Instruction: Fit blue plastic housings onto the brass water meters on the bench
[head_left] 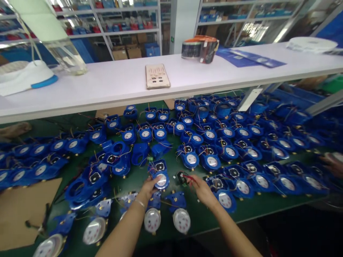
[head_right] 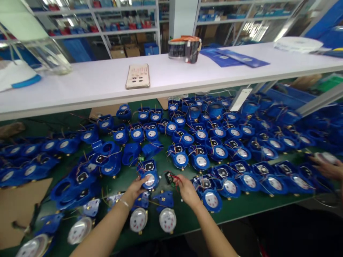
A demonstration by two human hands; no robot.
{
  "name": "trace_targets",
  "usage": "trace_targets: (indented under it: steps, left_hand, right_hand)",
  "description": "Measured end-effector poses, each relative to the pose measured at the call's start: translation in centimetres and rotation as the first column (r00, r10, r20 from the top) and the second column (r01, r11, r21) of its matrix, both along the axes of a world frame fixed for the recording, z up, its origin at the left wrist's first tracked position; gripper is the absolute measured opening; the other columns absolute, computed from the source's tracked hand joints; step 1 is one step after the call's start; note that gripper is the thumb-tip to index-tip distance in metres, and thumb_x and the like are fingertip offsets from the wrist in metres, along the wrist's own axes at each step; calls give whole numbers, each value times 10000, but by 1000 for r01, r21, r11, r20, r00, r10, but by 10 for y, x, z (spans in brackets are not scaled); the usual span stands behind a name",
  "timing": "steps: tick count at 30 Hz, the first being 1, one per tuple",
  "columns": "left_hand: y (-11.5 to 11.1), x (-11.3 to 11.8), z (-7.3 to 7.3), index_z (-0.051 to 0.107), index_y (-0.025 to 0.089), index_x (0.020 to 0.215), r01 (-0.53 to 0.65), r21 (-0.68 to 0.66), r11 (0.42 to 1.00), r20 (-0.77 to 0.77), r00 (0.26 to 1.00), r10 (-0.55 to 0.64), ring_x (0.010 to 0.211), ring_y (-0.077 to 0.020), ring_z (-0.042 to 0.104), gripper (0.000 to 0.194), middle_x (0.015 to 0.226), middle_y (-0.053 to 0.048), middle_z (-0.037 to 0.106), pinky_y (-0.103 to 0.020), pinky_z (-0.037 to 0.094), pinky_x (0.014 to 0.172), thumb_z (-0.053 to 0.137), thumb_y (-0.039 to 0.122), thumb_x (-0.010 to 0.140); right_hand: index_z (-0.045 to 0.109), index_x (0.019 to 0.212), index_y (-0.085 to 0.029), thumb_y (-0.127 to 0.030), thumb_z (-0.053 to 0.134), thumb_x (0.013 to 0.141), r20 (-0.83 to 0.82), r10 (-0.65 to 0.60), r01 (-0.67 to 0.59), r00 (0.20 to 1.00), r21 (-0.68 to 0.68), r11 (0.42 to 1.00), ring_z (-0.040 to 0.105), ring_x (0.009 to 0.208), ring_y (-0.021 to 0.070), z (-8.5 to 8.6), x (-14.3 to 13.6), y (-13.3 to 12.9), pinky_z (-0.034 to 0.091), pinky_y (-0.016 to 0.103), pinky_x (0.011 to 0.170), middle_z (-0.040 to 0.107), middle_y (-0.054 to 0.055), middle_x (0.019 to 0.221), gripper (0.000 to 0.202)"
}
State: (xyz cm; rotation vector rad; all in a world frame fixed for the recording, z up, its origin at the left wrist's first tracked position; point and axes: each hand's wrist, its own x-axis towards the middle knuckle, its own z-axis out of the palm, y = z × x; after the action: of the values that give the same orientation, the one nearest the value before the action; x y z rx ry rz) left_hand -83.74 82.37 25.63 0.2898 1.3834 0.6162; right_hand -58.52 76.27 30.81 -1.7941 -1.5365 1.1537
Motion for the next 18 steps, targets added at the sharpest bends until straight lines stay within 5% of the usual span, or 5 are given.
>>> trace_targets:
  steps: [7, 14, 18]
  left_hand:
    - [14, 31, -7, 599, 130, 1224, 91, 6, 996, -37, 995, -91, 756, -184, 701, 400, 967, -77, 730, -375, 605, 743, 722, 198, 850]
    - [31, 82, -2, 561, 139, 1284, 150, 70, 986, -24, 989, -148, 896, -201, 702, 466, 1115, -105, 704, -414, 593, 853, 721, 243, 859]
    - [18, 75, 0, 588, 158, 1259, 213, 141, 967, -76, 976, -204, 1004, -209, 686, 421, 1175, -106, 694, -414, 558, 930, 702, 291, 876]
  right_hand:
    - [583, 950, -168, -598, 477, 870, -281, -229, 212, 932, -89, 973, 423, 555, 134, 35, 12, -45, 304, 266, 515, 534, 17, 768, 450]
    - [648, 905, -153, -728, 678, 729, -370, -390, 372, 843, -122, 920, 485, 657, 163, 61, 5, -57, 368, 265, 593, 566, 52, 765, 602]
    - [656, 882, -164, -758, 682, 726, -405, -358, 334, 842, -130, 933, 417, 569, 130, 66, -2, -56, 303, 244, 514, 536, 35, 716, 615]
